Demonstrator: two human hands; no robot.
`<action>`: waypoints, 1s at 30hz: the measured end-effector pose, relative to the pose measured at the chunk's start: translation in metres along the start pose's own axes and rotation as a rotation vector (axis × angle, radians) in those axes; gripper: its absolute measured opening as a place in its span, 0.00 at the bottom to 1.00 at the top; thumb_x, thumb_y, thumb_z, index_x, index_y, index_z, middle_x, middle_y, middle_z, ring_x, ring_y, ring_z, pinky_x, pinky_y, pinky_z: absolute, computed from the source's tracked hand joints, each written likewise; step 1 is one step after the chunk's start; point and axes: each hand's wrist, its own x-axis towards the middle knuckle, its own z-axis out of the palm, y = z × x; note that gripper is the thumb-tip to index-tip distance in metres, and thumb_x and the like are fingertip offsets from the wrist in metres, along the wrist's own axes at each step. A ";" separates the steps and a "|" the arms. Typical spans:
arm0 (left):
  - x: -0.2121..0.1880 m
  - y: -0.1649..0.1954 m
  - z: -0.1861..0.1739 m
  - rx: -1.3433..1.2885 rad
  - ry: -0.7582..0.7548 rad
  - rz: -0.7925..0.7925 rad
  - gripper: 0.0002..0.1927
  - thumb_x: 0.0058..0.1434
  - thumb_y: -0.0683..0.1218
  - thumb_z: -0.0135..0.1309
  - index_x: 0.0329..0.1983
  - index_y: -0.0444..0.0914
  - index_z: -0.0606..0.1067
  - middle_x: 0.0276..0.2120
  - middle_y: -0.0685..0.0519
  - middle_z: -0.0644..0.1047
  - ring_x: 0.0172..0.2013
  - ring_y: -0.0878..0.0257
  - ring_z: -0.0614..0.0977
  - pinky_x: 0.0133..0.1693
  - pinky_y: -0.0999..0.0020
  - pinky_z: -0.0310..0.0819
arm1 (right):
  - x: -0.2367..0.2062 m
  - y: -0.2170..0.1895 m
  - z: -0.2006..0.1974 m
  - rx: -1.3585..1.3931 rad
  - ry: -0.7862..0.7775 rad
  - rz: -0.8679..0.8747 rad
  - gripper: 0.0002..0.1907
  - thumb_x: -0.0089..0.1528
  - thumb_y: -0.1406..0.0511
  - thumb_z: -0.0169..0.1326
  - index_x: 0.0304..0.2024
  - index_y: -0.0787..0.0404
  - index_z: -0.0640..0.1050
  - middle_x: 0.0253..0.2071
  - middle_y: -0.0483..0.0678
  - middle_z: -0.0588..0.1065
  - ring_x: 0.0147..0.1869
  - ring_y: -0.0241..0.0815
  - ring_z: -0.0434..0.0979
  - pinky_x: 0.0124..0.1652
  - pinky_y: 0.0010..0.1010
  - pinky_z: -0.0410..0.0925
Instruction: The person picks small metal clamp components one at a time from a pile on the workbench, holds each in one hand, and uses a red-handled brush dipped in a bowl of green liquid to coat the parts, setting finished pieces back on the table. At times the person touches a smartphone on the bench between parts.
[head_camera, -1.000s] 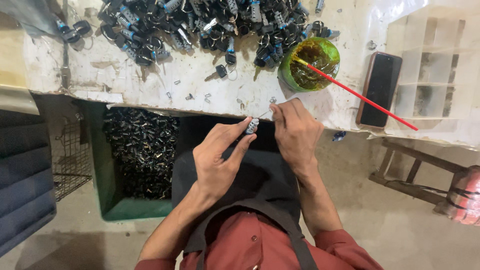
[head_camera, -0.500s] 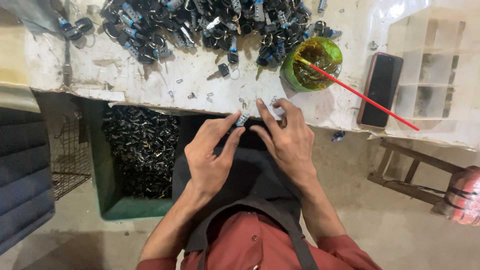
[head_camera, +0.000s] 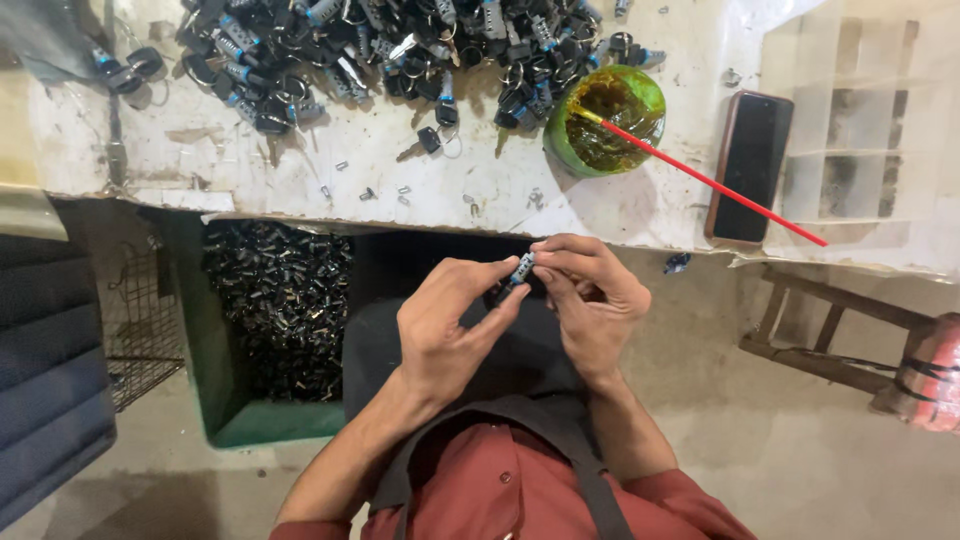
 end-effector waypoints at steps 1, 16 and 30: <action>0.000 0.001 0.000 0.008 0.004 0.014 0.19 0.56 0.36 0.70 0.49 0.34 0.79 0.39 0.48 0.81 0.38 0.57 0.83 0.42 0.67 0.79 | 0.001 -0.002 0.002 -0.023 0.003 -0.015 0.09 0.63 0.79 0.61 0.44 0.66 0.81 0.48 0.53 0.80 0.35 0.27 0.75 0.32 0.17 0.68; 0.005 0.004 0.002 0.070 0.000 0.102 0.18 0.57 0.34 0.69 0.50 0.33 0.78 0.42 0.47 0.81 0.41 0.55 0.83 0.45 0.65 0.80 | 0.016 -0.010 -0.010 -0.092 0.069 0.055 0.08 0.63 0.75 0.63 0.41 0.65 0.76 0.41 0.54 0.80 0.40 0.32 0.79 0.39 0.21 0.71; 0.027 0.004 0.000 0.036 0.021 -0.062 0.16 0.59 0.36 0.69 0.49 0.34 0.80 0.38 0.48 0.82 0.37 0.61 0.83 0.43 0.71 0.78 | 0.022 0.001 -0.076 0.426 0.459 0.070 0.14 0.77 0.58 0.48 0.47 0.64 0.72 0.35 0.53 0.74 0.20 0.32 0.60 0.20 0.23 0.52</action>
